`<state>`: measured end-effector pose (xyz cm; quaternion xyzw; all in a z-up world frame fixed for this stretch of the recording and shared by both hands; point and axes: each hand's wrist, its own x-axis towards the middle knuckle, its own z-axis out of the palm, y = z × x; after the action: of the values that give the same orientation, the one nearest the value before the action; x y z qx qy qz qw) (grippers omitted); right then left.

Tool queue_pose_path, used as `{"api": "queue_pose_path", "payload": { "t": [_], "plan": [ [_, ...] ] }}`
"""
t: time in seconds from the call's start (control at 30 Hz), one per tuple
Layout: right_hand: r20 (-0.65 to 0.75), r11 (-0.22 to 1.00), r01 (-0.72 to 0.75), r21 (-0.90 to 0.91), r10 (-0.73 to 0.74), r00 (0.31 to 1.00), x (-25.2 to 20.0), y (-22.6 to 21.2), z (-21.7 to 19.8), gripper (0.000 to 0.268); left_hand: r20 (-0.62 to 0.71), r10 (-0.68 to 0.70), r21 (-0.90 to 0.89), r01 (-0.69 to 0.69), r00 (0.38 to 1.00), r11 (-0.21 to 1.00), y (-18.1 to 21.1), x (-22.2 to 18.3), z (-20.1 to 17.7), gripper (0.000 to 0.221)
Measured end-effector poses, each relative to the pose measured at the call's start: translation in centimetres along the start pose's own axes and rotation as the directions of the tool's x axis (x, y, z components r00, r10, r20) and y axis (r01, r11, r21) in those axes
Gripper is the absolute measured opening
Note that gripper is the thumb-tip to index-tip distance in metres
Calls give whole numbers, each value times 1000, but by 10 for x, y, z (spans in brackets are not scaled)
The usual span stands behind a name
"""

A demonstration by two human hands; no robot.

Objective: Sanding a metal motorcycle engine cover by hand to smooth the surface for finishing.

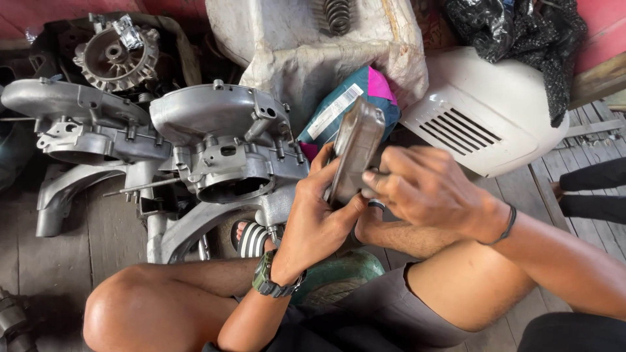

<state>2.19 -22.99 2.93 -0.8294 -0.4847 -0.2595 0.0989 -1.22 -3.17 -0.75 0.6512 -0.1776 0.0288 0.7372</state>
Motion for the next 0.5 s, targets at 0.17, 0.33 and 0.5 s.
{"api": "queue_pose_path", "payload": {
  "t": [0.17, 0.33, 0.5],
  "plan": [
    [-43, 1000, 6, 9, -6, 999, 11, -6, -14, 10, 66, -13, 6, 13, 998, 1000, 1, -3, -2, 33],
    [-30, 997, -65, -46, 64, 997, 4, -9, -19, 24, 17, -103, 105, 101, 995, 989, 4, -2, 1, 31],
    [53, 998, -66, -23, 67, 996, -9, -18, -28, 21, 81, -162, 80, 156, 983, 985, -13, -8, 3, 31]
  ]
}}
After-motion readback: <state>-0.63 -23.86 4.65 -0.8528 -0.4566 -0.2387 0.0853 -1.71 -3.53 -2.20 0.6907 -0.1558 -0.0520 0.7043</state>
